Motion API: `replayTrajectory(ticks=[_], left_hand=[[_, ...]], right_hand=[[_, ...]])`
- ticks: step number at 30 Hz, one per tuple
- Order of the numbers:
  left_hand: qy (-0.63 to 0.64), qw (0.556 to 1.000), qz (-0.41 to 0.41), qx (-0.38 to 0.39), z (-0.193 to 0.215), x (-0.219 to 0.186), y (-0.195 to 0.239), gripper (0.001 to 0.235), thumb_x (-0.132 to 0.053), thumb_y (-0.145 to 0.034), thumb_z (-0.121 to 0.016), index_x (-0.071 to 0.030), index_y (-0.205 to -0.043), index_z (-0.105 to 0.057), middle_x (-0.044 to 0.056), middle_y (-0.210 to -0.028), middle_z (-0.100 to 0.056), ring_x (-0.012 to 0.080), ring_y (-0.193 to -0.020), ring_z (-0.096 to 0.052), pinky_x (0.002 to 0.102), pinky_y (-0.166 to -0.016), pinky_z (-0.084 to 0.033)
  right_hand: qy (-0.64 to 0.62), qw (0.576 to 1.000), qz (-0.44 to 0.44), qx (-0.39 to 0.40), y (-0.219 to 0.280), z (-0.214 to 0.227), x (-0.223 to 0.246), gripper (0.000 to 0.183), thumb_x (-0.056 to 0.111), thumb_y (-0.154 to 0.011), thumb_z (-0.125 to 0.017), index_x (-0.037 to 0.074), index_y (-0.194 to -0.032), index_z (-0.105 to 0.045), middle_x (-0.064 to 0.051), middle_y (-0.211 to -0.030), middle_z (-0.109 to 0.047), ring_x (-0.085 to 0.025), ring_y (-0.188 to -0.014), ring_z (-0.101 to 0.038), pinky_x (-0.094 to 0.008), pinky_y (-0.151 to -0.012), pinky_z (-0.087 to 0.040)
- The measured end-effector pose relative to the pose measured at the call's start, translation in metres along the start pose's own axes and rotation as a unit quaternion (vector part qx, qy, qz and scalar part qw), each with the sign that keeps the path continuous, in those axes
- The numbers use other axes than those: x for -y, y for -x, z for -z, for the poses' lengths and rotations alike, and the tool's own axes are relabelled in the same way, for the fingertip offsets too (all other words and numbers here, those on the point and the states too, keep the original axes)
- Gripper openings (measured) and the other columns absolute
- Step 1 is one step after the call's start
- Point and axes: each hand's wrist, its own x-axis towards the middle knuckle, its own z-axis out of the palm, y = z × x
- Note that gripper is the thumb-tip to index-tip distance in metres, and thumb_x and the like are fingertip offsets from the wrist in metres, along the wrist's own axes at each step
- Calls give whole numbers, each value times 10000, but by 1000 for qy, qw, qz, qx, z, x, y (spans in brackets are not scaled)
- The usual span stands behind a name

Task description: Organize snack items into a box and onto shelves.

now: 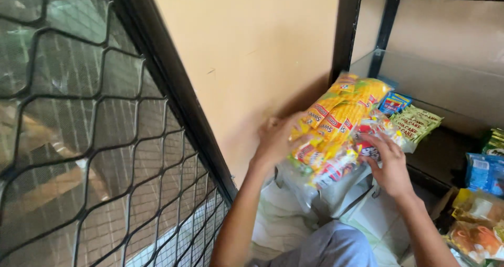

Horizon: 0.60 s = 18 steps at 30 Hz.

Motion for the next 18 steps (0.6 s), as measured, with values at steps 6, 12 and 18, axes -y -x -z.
replayTrajectory(ticks=[6,12,18], left_hand=[[37,997,51,35,-75,114,-114,1003,-755,-970,-593,-1,-1565,-305,243,-1594,-382,348,-1480,-364,415,-1188,-303],[337,893,23,298,-72,68,-94,1072,-806,-847,-452,-75,-1610,-269,171,-1565,-489,258,-1423,-462,358,-1150,-371],[340,905,12,255,-130,41,-48,1062,-672,-950,-552,-119,-1655,19,114,-1680,-148,188,-1535,-140,369,-1196,-241]], right_hand=[[-279,911,-221,-209,31,-57,-92,611,274,-979,-680,46,-1498,-451,-125,-1305,-626,-291,-1208,-604,-412,-1042,-490],[-568,692,-443,-47,13,-33,-12,660,616,-983,-527,113,-1410,-541,-117,-1172,-591,-250,-961,-613,-410,-928,-513],[-627,642,-417,-145,52,-15,-49,838,554,-888,-589,273,-1596,-239,-32,-1534,-470,-213,-1361,-485,-398,-1078,-422]])
